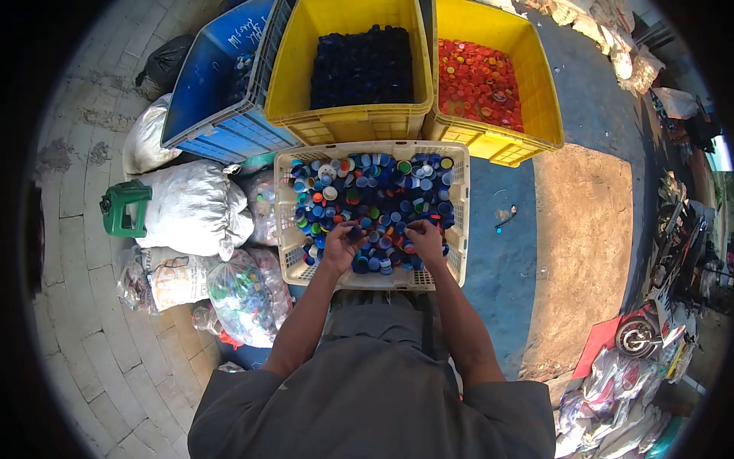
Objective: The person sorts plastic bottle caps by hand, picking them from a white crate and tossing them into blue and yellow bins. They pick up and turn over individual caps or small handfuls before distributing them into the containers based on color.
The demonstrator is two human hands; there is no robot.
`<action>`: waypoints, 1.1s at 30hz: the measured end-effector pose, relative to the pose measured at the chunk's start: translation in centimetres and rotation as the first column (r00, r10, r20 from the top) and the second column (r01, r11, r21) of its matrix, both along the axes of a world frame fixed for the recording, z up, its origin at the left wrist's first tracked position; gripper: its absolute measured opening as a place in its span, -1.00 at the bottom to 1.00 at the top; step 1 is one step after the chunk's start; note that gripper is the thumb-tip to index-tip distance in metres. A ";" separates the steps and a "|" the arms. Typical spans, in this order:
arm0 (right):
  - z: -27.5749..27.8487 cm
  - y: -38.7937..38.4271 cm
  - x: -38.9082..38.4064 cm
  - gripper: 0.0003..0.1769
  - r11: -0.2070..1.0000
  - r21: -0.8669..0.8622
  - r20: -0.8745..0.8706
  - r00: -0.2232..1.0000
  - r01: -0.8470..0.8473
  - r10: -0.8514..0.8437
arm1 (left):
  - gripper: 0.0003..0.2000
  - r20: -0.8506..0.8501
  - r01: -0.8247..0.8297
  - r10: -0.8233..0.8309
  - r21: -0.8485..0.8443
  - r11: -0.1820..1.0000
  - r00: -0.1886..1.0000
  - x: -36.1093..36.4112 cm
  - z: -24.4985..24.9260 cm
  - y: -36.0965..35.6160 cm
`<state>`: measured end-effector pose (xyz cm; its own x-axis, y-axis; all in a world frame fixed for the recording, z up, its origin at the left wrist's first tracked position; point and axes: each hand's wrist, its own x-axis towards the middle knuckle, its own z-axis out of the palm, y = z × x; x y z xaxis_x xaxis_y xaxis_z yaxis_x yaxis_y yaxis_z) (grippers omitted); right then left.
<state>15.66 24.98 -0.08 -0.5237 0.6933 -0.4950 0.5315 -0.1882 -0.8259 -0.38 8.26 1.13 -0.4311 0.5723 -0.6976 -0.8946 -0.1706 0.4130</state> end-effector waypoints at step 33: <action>3.6 -1.2 -1.1 -0.62 0.985 -0.168 -0.096 0.995 -0.037 0.021 | -0.69 -0.078 0.118 -0.145 -0.280 0.953 0.986 -0.2 0.7 -1.0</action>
<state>14.61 23.79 3.52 -0.5919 0.5872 -0.5521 0.4610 -0.3152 -0.8295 -0.60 7.27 1.83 -0.4382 0.4215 -0.7939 -0.8549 0.0774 0.5130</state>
